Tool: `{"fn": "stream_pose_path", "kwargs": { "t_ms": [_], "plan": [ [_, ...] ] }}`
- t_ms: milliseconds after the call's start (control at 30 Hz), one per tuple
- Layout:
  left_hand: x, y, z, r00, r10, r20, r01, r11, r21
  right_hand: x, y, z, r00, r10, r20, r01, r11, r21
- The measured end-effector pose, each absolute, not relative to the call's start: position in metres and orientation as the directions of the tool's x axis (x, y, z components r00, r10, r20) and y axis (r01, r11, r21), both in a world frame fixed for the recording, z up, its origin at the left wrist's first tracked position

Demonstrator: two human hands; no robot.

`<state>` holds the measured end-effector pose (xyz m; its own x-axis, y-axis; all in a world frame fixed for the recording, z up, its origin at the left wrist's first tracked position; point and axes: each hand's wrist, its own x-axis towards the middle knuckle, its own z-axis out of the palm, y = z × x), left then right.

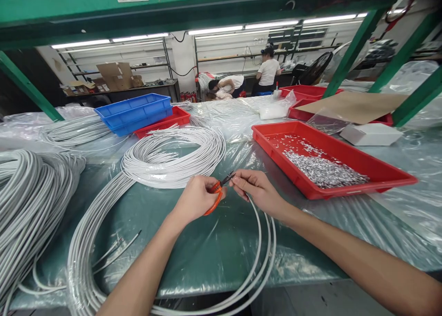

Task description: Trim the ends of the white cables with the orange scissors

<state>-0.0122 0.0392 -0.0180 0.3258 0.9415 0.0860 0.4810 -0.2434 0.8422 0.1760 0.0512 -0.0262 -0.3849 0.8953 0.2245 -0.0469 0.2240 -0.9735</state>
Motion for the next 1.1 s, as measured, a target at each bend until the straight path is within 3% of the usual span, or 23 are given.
{"fn": "stream_pose_path", "kwargs": {
  "t_ms": [267, 500, 1100],
  "plan": [
    [-0.010, 0.042, -0.014, 0.281, 0.957, 0.078, 0.355, -0.179, 0.918, 0.172, 0.050, -0.026, -0.247, 0.953, 0.177, -0.140, 0.146, -0.979],
    [-0.007, 0.040, -0.006, 0.272, 0.960, 0.069, 0.015, -0.076, 0.997, 0.171, 0.041, -0.029, -0.266, 0.901, 0.342, 0.034, 0.363, -0.931],
    [-0.007, 0.041, -0.008, 0.274, 0.958, 0.086, 0.043, -0.101, 0.994, 0.167, 0.041, -0.029, -0.283, 0.912, 0.298, 0.019, 0.315, -0.949]
  ]
}}
